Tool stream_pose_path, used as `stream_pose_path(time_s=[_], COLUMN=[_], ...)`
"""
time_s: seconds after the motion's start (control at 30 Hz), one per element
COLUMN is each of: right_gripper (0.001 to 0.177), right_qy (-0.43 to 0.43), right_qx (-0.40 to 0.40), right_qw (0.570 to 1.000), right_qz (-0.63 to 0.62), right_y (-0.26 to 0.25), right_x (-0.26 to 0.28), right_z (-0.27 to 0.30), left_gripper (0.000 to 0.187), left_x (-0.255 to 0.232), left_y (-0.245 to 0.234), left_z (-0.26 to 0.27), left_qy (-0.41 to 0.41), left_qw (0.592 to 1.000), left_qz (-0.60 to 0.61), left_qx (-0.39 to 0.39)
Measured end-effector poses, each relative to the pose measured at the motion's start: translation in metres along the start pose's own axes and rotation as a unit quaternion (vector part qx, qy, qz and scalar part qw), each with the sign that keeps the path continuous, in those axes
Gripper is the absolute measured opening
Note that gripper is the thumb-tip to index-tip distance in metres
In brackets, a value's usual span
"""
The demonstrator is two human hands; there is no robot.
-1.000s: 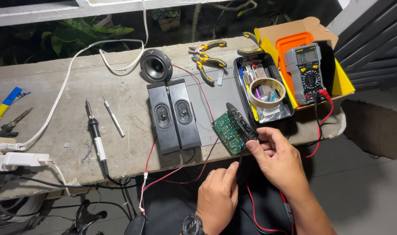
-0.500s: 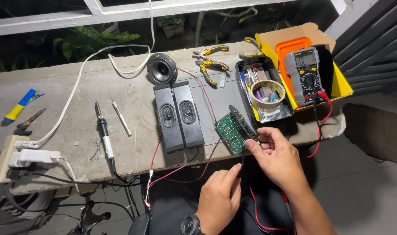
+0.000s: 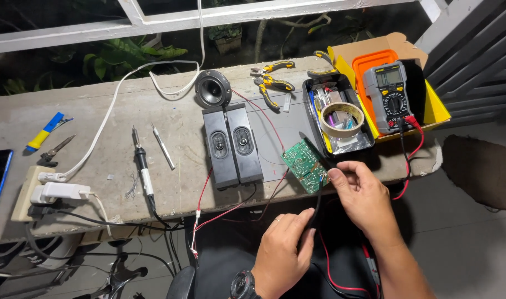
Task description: The person twists and connects red and black wires by hand, then plugs a power adapter into a wall socket. They handle a circuit board and connect it to a multimeter using test leads to check the circuit.
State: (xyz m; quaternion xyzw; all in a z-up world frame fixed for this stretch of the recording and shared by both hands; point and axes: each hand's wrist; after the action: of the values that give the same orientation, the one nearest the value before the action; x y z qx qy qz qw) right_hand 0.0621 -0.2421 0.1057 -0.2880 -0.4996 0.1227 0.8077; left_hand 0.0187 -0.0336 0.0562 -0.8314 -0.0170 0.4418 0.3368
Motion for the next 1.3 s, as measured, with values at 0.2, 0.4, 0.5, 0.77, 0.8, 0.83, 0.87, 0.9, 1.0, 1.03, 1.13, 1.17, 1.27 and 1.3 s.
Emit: stream_pose_path(time_s=[0.2, 0.4, 0.5, 0.77, 0.8, 0.83, 0.87, 0.9, 1.0, 1.03, 1.13, 1.17, 1.27, 1.3], right_gripper=[0.037, 0.042, 0.051, 0.050, 0.051, 0.051, 0.055, 0.059, 0.051, 0.051, 0.044, 0.041, 0.037, 0.035], right_qy=[-0.012, -0.024, -0.018, -0.148, -0.174, -0.169, -0.199, -0.228, -0.263, -0.254, -0.283, -0.307, -0.350, -0.371], right_qx=[0.004, -0.006, -0.008, -0.064, -0.081, -0.088, -0.080, -0.072, -0.063, -0.074, -0.075, -0.085, -0.098, -0.097], right_qw=[1.000, 0.999, 0.999, 0.981, 0.974, 0.975, 0.971, 0.966, 0.962, 0.963, 0.956, 0.947, 0.930, 0.921], right_qz=[0.015, 0.041, 0.049, 0.109, 0.118, 0.118, 0.106, 0.095, 0.042, 0.041, 0.031, 0.044, 0.060, 0.066], right_y=[-0.005, 0.000, 0.004, 0.037, 0.038, 0.042, 0.043, 0.044, 0.041, 0.039, 0.031, 0.028, 0.021, 0.020], right_x=[0.000, -0.001, 0.007, -0.021, -0.026, -0.028, -0.031, -0.035, -0.033, -0.035, -0.039, -0.038, -0.037, -0.036], right_z=[0.001, 0.004, 0.010, 0.006, 0.006, 0.007, 0.009, 0.009, 0.022, 0.024, 0.024, 0.024, 0.022, 0.021], left_gripper=[0.040, 0.043, 0.043, 0.041, 0.041, 0.041, 0.041, 0.040, 0.038, 0.038, 0.040, 0.039, 0.038, 0.037], left_x=[-0.003, 0.004, 0.008, 0.012, 0.012, 0.014, 0.016, 0.018, 0.023, 0.025, 0.032, 0.033, 0.035, 0.036], left_y=[-0.003, -0.001, 0.000, -0.006, -0.006, -0.007, -0.006, -0.004, -0.006, -0.004, 0.003, 0.005, 0.009, 0.009], left_z=[0.001, 0.012, 0.017, 0.031, 0.029, 0.032, 0.033, 0.033, 0.032, 0.033, 0.035, 0.035, 0.035, 0.035], left_qy=[0.010, -0.005, -0.017, -0.050, -0.048, -0.042, -0.055, -0.069, -0.081, -0.073, -0.072, -0.076, -0.085, -0.094], left_qw=[1.000, 1.000, 1.000, 0.999, 0.999, 0.999, 0.998, 0.998, 0.996, 0.997, 0.997, 0.997, 0.996, 0.995], left_qz=[-0.008, 0.003, 0.002, -0.002, -0.002, 0.001, 0.001, 0.000, 0.014, 0.019, 0.015, 0.013, 0.007, 0.005], left_qx=[0.010, 0.012, 0.022, 0.018, 0.018, 0.024, 0.019, 0.015, 0.015, 0.026, 0.005, -0.001, -0.011, -0.018])
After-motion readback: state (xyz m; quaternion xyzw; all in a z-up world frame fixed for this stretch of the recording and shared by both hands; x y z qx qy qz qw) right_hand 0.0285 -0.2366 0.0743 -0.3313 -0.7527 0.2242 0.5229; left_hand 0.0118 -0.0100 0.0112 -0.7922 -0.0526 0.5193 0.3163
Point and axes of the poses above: each hand's wrist, its own z-axis away from the middle knuckle, its own y-axis out of the palm, x = y × z, and after that the axes turned 13 degrees about x, right-handed
